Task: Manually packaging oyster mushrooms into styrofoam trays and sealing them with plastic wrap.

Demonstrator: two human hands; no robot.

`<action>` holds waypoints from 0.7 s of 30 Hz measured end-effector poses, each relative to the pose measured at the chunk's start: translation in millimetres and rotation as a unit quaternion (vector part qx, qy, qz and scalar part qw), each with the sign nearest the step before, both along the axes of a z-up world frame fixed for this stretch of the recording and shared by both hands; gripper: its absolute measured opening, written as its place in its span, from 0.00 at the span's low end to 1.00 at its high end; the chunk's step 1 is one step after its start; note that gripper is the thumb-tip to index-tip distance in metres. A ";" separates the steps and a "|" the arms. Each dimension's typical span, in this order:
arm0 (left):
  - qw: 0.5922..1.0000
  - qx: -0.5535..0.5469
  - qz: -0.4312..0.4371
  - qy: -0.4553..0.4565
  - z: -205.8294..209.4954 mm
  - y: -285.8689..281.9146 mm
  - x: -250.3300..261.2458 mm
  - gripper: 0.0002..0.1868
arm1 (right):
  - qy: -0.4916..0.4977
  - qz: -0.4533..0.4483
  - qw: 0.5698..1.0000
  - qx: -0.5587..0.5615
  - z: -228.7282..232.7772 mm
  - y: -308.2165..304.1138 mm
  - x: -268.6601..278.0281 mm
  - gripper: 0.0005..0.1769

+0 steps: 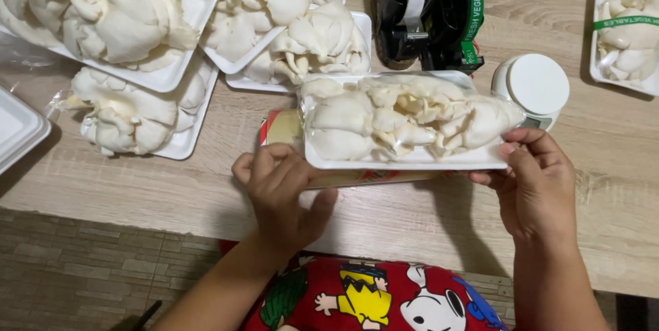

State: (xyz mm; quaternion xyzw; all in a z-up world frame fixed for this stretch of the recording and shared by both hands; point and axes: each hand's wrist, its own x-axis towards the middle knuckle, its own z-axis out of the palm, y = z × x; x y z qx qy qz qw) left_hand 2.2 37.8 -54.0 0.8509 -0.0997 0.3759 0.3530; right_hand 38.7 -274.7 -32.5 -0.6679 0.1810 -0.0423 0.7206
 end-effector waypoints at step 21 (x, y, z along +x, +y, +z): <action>0.730 0.010 -0.178 0.660 97.1 56.5 55.9 0.17 | 0.057 0.006 0.991 0.120 -2.2 -8.2 -6.8 0.12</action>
